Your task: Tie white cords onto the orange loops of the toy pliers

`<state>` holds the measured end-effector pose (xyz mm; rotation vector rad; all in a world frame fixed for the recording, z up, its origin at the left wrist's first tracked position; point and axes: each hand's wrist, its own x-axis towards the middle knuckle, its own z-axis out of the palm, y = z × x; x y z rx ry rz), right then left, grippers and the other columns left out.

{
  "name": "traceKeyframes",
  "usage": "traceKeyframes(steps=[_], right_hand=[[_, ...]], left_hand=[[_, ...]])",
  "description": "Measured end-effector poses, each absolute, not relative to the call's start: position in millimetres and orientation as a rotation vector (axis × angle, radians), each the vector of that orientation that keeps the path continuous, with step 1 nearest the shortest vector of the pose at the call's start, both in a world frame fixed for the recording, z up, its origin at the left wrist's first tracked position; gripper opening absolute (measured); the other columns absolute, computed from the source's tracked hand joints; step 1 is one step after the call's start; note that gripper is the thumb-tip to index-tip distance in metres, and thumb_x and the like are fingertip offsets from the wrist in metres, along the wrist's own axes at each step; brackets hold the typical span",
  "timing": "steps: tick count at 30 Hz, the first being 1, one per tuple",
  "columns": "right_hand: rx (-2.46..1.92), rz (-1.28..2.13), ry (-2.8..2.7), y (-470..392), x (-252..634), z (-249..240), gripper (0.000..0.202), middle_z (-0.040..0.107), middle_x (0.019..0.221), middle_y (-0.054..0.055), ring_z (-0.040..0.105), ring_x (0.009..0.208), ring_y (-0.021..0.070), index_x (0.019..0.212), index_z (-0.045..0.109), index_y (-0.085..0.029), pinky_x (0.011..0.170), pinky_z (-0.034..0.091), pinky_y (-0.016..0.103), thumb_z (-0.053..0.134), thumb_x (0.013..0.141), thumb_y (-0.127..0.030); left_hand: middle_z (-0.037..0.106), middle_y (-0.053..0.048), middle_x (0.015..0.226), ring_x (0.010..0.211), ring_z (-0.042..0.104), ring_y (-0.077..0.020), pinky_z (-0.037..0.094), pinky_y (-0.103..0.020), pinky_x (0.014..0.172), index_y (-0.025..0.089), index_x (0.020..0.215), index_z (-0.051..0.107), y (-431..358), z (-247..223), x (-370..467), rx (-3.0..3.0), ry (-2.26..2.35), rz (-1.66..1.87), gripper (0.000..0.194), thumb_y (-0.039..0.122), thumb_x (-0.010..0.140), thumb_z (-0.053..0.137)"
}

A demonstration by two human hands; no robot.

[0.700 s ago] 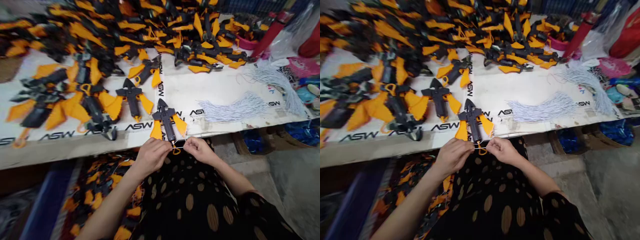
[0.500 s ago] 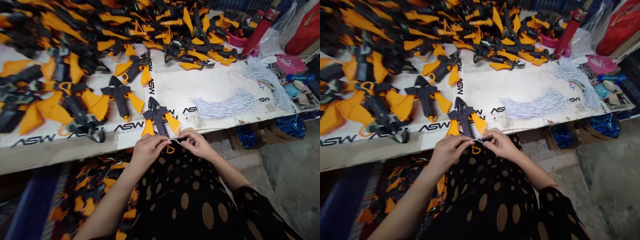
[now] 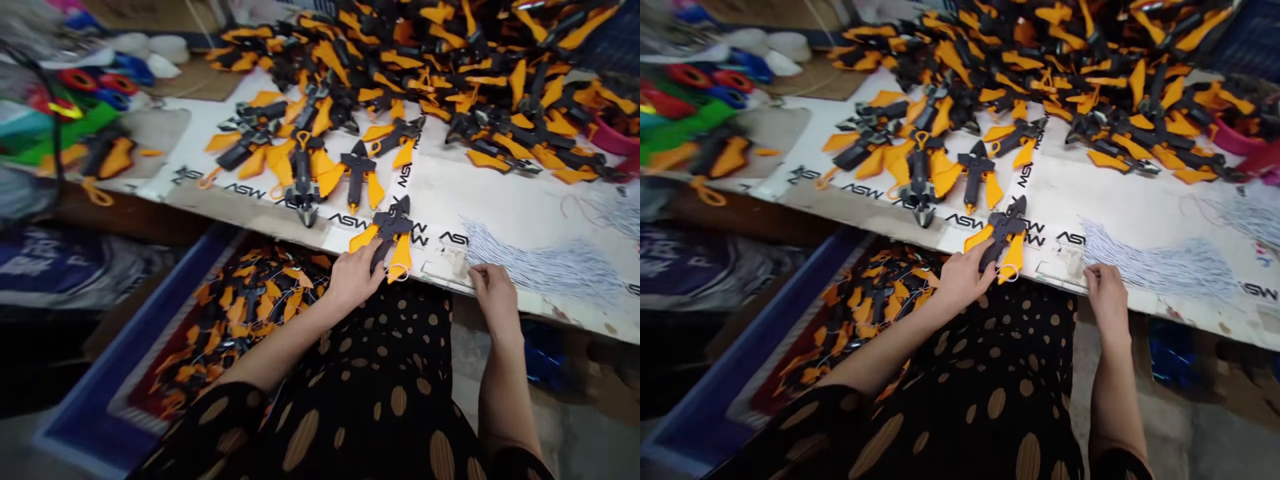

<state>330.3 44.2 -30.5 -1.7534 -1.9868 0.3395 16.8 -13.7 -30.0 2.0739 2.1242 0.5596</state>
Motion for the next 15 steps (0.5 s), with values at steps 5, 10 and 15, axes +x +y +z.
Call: traceKeyframes(steps=[5, 10, 15], right_hand=[[-1.831, 0.226, -2.120, 46, 329, -33, 0.028, 0.062, 0.094, 0.011, 0.059, 0.085, 0.0266, 0.091, 0.060, -0.021, 0.067, 0.040, 0.035, 0.043, 0.097, -0.043], [-1.818, 0.325, -2.129, 48, 335, -34, 0.032, 0.061, 0.096, 0.011, 0.060, 0.081, 0.0252, 0.092, 0.059, -0.021, 0.067, 0.041, 0.035, 0.045, 0.096, -0.049], [-1.763, 0.458, -2.229, 52, 342, -29, 0.031, 0.062, 0.090, 0.008, 0.060, 0.081, 0.0241, 0.086, 0.061, -0.023, 0.068, 0.040, 0.034, 0.048, 0.095, -0.049]], left_hand=[[0.074, -0.013, 0.114, 0.098, 0.070, -0.0284, 0.053, -0.039, 0.092, 0.016, 0.122, 0.066, -90, -72, -71, 1.864, 2.420, 0.787, 0.047, 0.041, 0.083, 0.057], [0.071, -0.019, 0.108, 0.099, 0.069, -0.0355, 0.053, -0.047, 0.087, 0.010, 0.132, 0.060, -186, -108, -153, 1.312, 2.896, 0.444, 0.058, 0.046, 0.088, 0.050], [0.061, -0.025, 0.129, 0.118, 0.060, -0.0406, 0.046, -0.058, 0.096, 0.012, 0.134, 0.058, -190, -118, -170, 1.281, 2.873, 0.233, 0.054, 0.046, 0.093, 0.048]])
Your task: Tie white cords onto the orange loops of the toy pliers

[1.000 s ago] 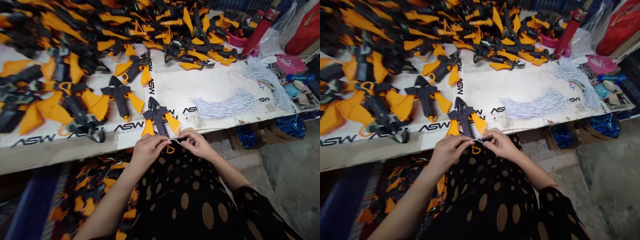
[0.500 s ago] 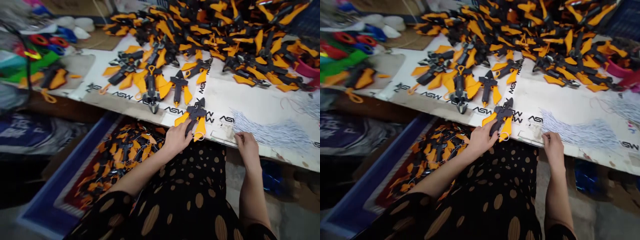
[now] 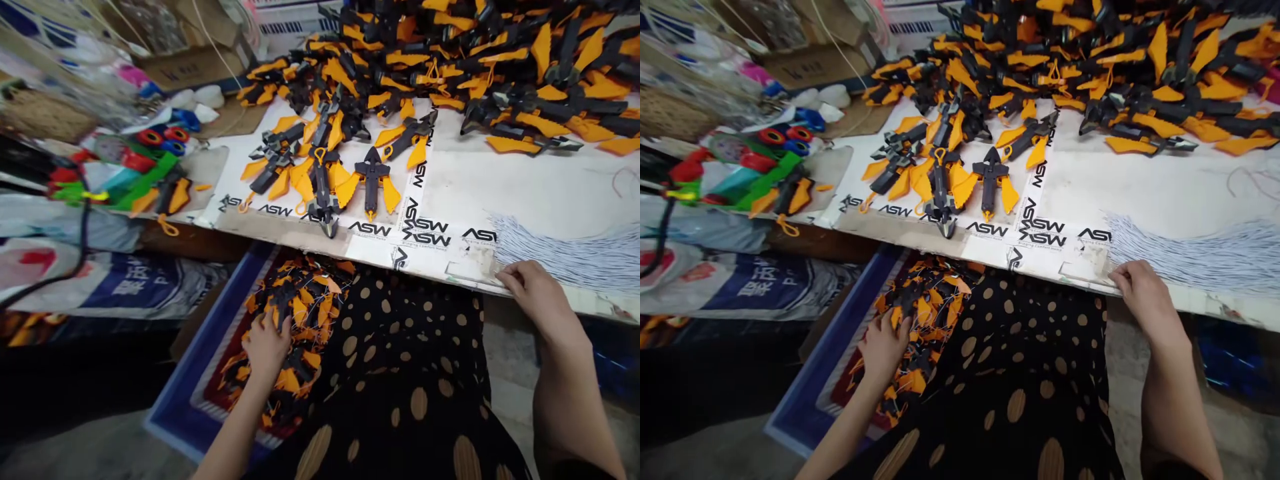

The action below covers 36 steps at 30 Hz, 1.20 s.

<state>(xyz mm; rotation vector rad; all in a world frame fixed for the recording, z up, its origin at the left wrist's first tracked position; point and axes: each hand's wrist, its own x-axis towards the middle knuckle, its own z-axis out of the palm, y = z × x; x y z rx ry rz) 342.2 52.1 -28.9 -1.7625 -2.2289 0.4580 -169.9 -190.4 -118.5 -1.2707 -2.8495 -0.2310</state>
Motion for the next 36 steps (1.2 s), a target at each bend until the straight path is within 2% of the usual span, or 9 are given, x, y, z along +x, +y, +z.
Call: traceKeyframes(steps=[5, 8, 10, 14, 18, 23, 28, 31, 36], right_hand=[[-1.885, 0.287, -2.300, 47, 324, -12, 0.025, 0.065, 0.098, 0.010, 0.060, 0.074, 0.0234, 0.087, 0.058, -0.022, 0.061, 0.035, 0.034, 0.045, 0.096, -0.042], [-1.855, 0.314, -2.182, 39, 310, -4, 0.024, 0.069, 0.091, 0.009, 0.063, 0.073, 0.0245, 0.095, 0.058, -0.022, 0.064, 0.040, 0.034, 0.045, 0.097, -0.043], [-1.752, 0.403, -2.103, 31, 303, -3, 0.026, 0.072, 0.087, 0.008, 0.067, 0.075, 0.0249, 0.100, 0.060, -0.022, 0.068, 0.045, 0.034, 0.047, 0.098, -0.045], [-1.462, 0.536, -2.090, 13, 293, -8, 0.028, 0.074, 0.103, 0.010, 0.071, 0.091, 0.0252, 0.107, 0.065, -0.023, 0.080, 0.053, 0.037, 0.048, 0.100, -0.044], [-1.269, 0.579, -2.069, 2, 282, -11, 0.022, 0.071, 0.103, 0.009, 0.070, 0.095, 0.0238, 0.105, 0.066, -0.024, 0.085, 0.055, 0.039, 0.049, 0.103, -0.037], [-1.112, 0.557, -2.028, 5, 263, -7, 0.014, 0.070, 0.098, 0.007, 0.069, 0.091, 0.0206, 0.105, 0.066, -0.025, 0.080, 0.055, 0.035, 0.053, 0.102, -0.028], [-0.986, 0.653, -2.022, 1, 246, -5, 0.014, 0.072, 0.099, 0.005, 0.069, 0.091, 0.0184, 0.108, 0.067, -0.025, 0.082, 0.055, 0.032, 0.055, 0.101, -0.026], [-0.985, 0.722, -2.029, -4, 238, -11, 0.014, 0.073, 0.098, 0.005, 0.070, 0.090, 0.0178, 0.107, 0.068, -0.024, 0.082, 0.055, 0.030, 0.056, 0.101, -0.028], [-1.080, 0.699, -2.106, -10, 223, -22, 0.017, 0.072, 0.094, 0.006, 0.069, 0.085, 0.0181, 0.103, 0.067, -0.022, 0.077, 0.054, 0.029, 0.050, 0.102, -0.027]], left_hand=[[0.061, -0.019, 0.131, 0.128, 0.055, -0.0306, 0.041, -0.046, 0.108, 0.016, 0.131, 0.058, -74, -83, -115, -1.805, -2.312, -0.897, 0.043, 0.040, 0.096, 0.051], [0.066, -0.018, 0.123, 0.119, 0.059, -0.0329, 0.041, -0.047, 0.104, 0.015, 0.131, 0.057, 10, -53, -76, -1.923, -2.192, -0.946, 0.046, 0.045, 0.097, 0.049], [0.065, -0.020, 0.129, 0.119, 0.059, -0.0360, 0.042, -0.049, 0.102, 0.014, 0.139, 0.051, 55, -39, -59, -1.916, -2.261, -0.899, 0.055, 0.046, 0.094, 0.053], [0.064, -0.022, 0.132, 0.121, 0.060, -0.0379, 0.042, -0.049, 0.103, 0.011, 0.138, 0.053, 98, -30, -42, -1.915, -2.363, -0.829, 0.052, 0.031, 0.090, 0.056], [0.071, -0.016, 0.118, 0.110, 0.066, -0.0308, 0.045, -0.043, 0.100, 0.013, 0.127, 0.059, 81, -20, -26, -1.840, -2.284, -1.139, 0.042, 0.030, 0.088, 0.058], [0.071, -0.004, 0.092, 0.076, 0.065, -0.0167, 0.051, -0.029, 0.077, 0.018, 0.119, 0.063, 22, -18, 9, -1.966, -2.293, -1.509, 0.039, 0.037, 0.085, 0.066], [0.064, 0.005, 0.070, 0.058, 0.054, -0.0109, 0.045, -0.023, 0.064, 0.020, 0.134, 0.058, -25, -46, 31, -2.348, -2.414, -1.514, 0.049, 0.038, 0.089, 0.063], [0.058, 0.008, 0.060, 0.053, 0.052, -0.0100, 0.043, -0.022, 0.061, 0.017, 0.132, 0.057, -38, -58, 32, -2.350, -2.634, -1.727, 0.047, 0.043, 0.092, 0.061], [0.062, 0.004, 0.062, 0.058, 0.058, -0.0114, 0.045, -0.022, 0.061, 0.017, 0.105, 0.063, -47, -57, 35, -2.348, -2.770, -1.993, 0.034, 0.048, 0.091, 0.062]])
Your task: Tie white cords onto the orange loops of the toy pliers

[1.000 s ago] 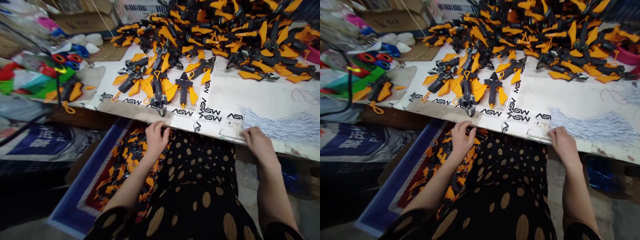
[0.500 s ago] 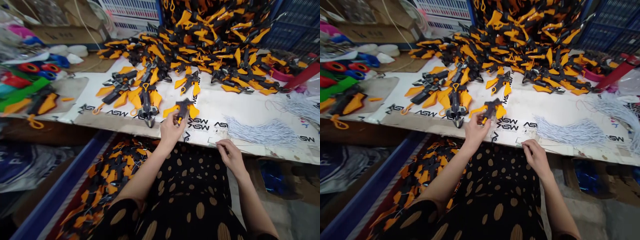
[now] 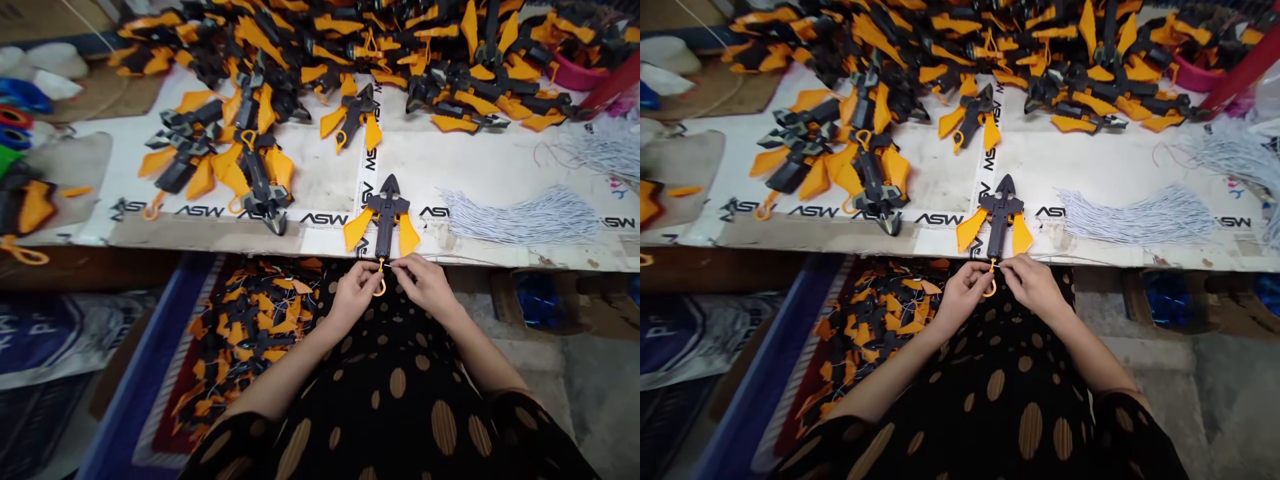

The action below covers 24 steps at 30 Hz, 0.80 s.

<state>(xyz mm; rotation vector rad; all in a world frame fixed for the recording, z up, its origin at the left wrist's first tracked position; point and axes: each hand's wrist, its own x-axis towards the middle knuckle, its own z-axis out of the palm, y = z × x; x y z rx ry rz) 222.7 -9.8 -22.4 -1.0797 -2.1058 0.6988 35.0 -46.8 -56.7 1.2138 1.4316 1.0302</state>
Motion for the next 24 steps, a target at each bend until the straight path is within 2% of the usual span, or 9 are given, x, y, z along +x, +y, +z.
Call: traceKeyframes(steps=[6, 11, 24], right_hand=[[-1.279, 0.472, -2.306, -12, 212, -29, 0.017, 0.069, 0.091, 0.007, 0.067, 0.081, 0.0194, 0.100, 0.065, -0.021, 0.070, 0.049, 0.028, 0.048, 0.100, -0.022], [-1.307, 0.515, -2.250, -13, 207, -35, 0.015, 0.069, 0.090, 0.005, 0.064, 0.073, 0.0171, 0.098, 0.063, -0.021, 0.067, 0.047, 0.027, 0.048, 0.100, -0.022], [-1.324, 0.586, -2.168, -15, 200, -43, 0.018, 0.071, 0.092, 0.005, 0.064, 0.069, 0.0158, 0.094, 0.062, -0.021, 0.065, 0.047, 0.028, 0.049, 0.102, -0.030]], left_hand=[[0.063, 0.004, 0.060, 0.055, 0.058, -0.0110, 0.044, -0.022, 0.058, 0.017, 0.104, 0.064, -49, -56, 38, 1.240, 1.447, 1.016, 0.033, 0.047, 0.090, 0.064], [0.065, 0.003, 0.060, 0.054, 0.060, -0.0115, 0.046, -0.022, 0.056, 0.017, 0.106, 0.064, -48, -60, 35, 1.197, 1.430, 1.023, 0.036, 0.049, 0.089, 0.065], [0.068, 0.002, 0.064, 0.060, 0.066, -0.0132, 0.049, -0.023, 0.058, 0.018, 0.098, 0.064, -49, -57, 37, 1.162, 1.448, 1.048, 0.031, 0.047, 0.087, 0.066]])
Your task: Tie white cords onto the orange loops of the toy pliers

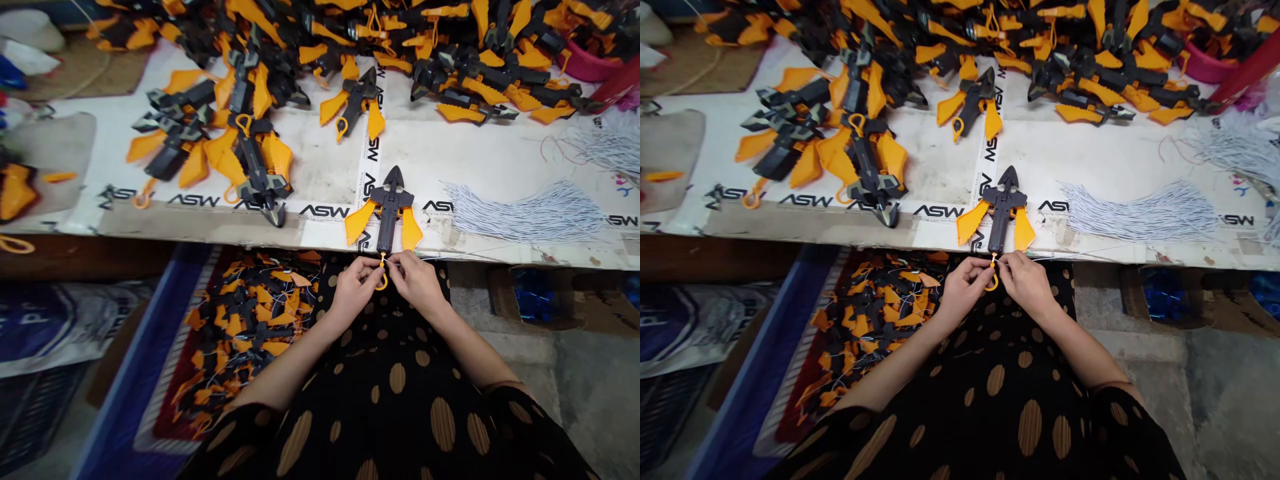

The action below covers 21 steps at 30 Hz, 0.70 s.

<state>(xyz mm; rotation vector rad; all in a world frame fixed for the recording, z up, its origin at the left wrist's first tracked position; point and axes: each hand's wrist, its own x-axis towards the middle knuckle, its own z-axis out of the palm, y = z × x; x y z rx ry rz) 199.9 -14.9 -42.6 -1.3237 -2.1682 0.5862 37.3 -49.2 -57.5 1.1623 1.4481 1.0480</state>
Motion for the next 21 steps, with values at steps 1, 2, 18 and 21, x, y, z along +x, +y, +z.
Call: traceKeyframes(steps=[1, 2, 18, 21], right_hand=[[-1.335, 0.576, -2.165, -15, 199, -43, 0.018, 0.071, 0.091, 0.005, 0.064, 0.069, 0.0159, 0.094, 0.063, -0.021, 0.064, 0.047, 0.027, 0.049, 0.102, -0.030], [-1.349, 0.565, -2.163, -15, 198, -43, 0.019, 0.071, 0.092, 0.005, 0.064, 0.069, 0.0160, 0.094, 0.063, -0.021, 0.064, 0.047, 0.027, 0.048, 0.103, -0.030], [-1.384, 0.485, -2.268, -10, 199, -44, 0.017, 0.078, 0.098, 0.004, 0.074, 0.079, 0.0199, 0.112, 0.063, -0.024, 0.063, 0.046, 0.027, 0.049, 0.104, -0.028], [-1.272, 0.459, -2.346, -6, 206, -35, 0.019, 0.077, 0.104, 0.004, 0.074, 0.086, 0.0199, 0.116, 0.063, -0.023, 0.068, 0.049, 0.027, 0.048, 0.105, -0.028]], left_hand=[[0.068, 0.002, 0.064, 0.060, 0.066, -0.0132, 0.049, -0.023, 0.058, 0.018, 0.098, 0.064, -49, -57, 37, 1.162, 1.445, 1.049, 0.031, 0.047, 0.087, 0.066], [0.068, 0.002, 0.064, 0.060, 0.066, -0.0131, 0.049, -0.023, 0.059, 0.018, 0.098, 0.064, -49, -57, 37, 1.162, 1.441, 1.050, 0.030, 0.046, 0.088, 0.066], [0.071, 0.000, 0.067, 0.047, 0.060, -0.0116, 0.046, -0.021, 0.047, 0.017, 0.114, 0.054, -32, -57, 25, 1.059, 1.189, 0.886, 0.049, 0.056, 0.085, 0.066], [0.073, 0.000, 0.071, 0.053, 0.064, -0.0130, 0.048, -0.022, 0.051, 0.020, 0.109, 0.059, -25, -52, 21, 1.287, 1.248, 0.838, 0.036, 0.051, 0.092, 0.058]])
